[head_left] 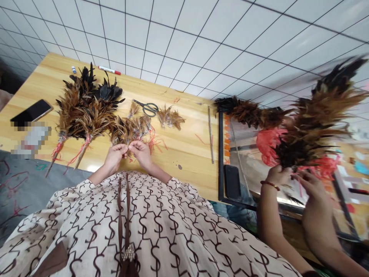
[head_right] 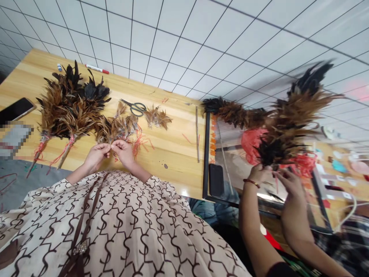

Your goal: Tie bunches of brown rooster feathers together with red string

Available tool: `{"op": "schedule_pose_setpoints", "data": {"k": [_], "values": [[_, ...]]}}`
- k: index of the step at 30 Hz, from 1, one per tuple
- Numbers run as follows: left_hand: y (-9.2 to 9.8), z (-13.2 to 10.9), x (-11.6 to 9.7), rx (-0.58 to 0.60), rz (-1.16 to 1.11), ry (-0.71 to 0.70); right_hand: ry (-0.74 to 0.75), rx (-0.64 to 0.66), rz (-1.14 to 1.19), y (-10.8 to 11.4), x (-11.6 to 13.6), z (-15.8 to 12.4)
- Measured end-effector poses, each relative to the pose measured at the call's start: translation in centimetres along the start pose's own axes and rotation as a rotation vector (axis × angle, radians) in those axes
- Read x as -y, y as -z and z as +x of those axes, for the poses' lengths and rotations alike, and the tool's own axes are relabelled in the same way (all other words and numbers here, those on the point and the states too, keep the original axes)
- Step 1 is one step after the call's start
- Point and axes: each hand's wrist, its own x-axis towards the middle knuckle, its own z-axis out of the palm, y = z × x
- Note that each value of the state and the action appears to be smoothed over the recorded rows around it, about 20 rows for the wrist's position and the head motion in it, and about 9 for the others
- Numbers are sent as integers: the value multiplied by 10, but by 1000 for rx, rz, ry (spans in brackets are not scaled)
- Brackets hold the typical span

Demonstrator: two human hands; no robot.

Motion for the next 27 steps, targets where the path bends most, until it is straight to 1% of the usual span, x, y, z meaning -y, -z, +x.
{"op": "schedule_pose_setpoints", "data": {"k": [6,10,13,17,20,22,27], "values": [[-1,-1,-1,61,-7,40,57,-4,-28,0,-4,2],[-1,0,1,74,71,-12,45,22,-17,-3,-6,0],[-1,0,2,55,136,-63,15,28,-26,-6,-6,0],[0,0,1,68,200,-103,-19,-14,-28,-4,-7,2],[2,1,-1,64,182,-91,-6,-80,-48,5,-3,7],[4,3,-3,28,145,-82,16,-126,-83,16,2,11],[11,9,-4,-94,34,-72,59,-196,-260,53,18,19]]}}
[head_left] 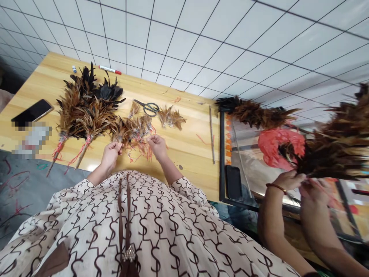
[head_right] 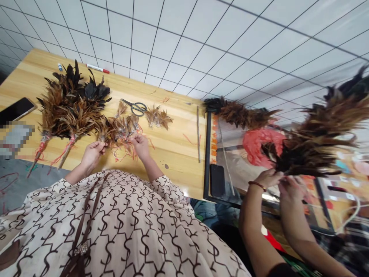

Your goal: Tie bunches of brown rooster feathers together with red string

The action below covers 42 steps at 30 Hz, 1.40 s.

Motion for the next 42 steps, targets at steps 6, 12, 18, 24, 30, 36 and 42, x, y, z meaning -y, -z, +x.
{"op": "schedule_pose_setpoints", "data": {"k": [6,12,18,24,30,36,42], "values": [[1,2,-2,-56,-107,25,-43,-9,-366,38,5,11],[-4,-1,-5,54,-156,70,48,244,-197,10,6,-4],[-5,-6,-6,154,-160,43,192,412,-328,-40,-2,-13],[-3,-8,-7,166,-177,39,292,466,-726,-56,-3,-8],[4,0,-7,60,-209,46,291,578,-720,-19,3,-1],[6,4,-3,8,-187,31,127,644,-1289,30,26,2],[5,3,-4,-29,-155,11,-116,531,-1621,46,44,6]]}}
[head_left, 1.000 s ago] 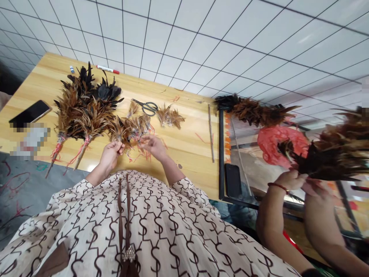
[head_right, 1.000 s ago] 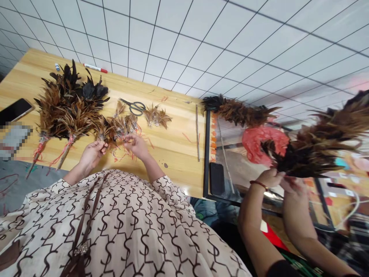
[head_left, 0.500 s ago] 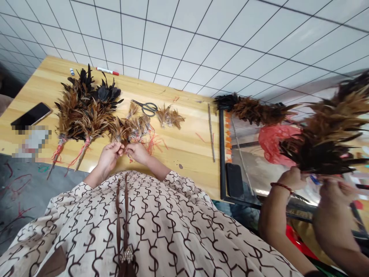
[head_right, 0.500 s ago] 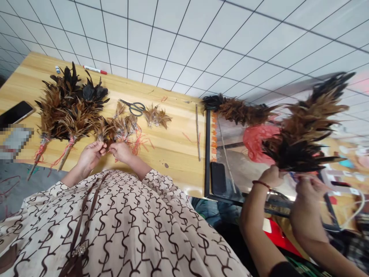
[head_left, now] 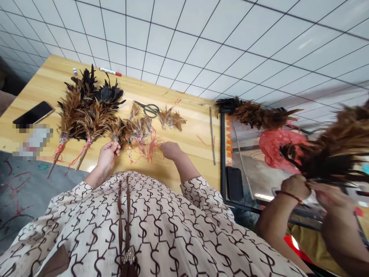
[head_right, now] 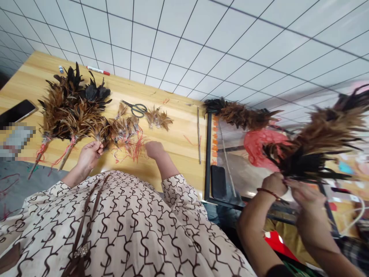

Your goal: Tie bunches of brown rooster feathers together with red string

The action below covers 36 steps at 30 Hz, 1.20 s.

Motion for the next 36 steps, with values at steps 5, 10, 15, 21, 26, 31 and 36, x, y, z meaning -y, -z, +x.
{"op": "schedule_pose_setpoints", "data": {"k": [5,10,15,21,26,31,36], "values": [[-3,-4,2,43,15,26,-110,-250,215,16,4,24],[-4,-8,4,95,56,56,-219,-318,413,24,14,58],[-4,-9,3,97,53,69,-281,-292,481,24,17,78],[-4,-7,4,112,54,82,-310,-317,562,17,16,89],[-4,-4,6,102,42,80,-263,-485,937,9,9,86],[-5,-3,8,86,42,86,-130,-431,1609,2,5,69],[-6,-1,9,99,52,88,105,-203,1895,-4,18,49]]}}
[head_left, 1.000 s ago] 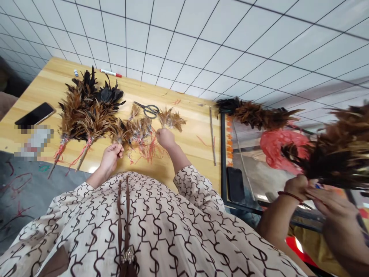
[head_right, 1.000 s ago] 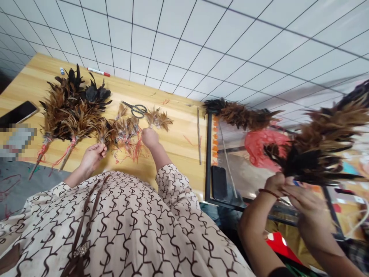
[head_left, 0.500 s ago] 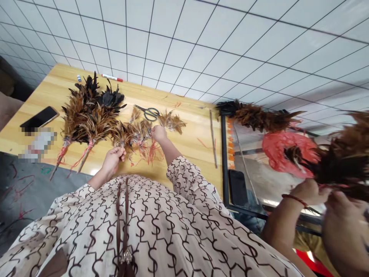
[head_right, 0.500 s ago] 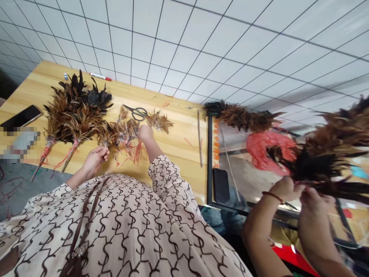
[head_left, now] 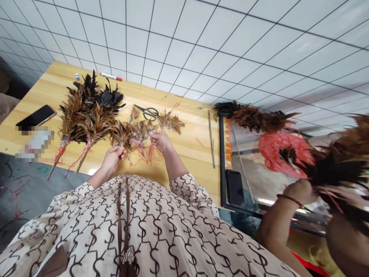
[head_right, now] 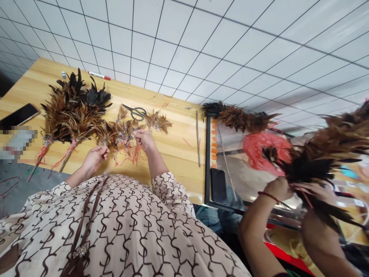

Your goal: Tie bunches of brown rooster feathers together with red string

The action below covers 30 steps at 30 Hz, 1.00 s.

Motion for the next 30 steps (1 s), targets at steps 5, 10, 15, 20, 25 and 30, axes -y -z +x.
{"op": "schedule_pose_setpoints", "data": {"k": [5,10,15,20,25,30], "values": [[-3,-2,0,-40,27,19,20,134,-98,-36,-24,-25],[-5,-3,2,13,71,-9,95,137,-114,-69,-43,-39],[-5,-6,2,64,84,-31,117,111,-88,-77,-47,-41],[-5,-9,1,102,80,-28,125,113,-68,-76,-51,-42],[-4,-10,-1,135,64,-19,144,80,-56,-75,-52,-42],[-3,-9,0,163,81,-44,79,89,-7,-73,-47,-41]]}}
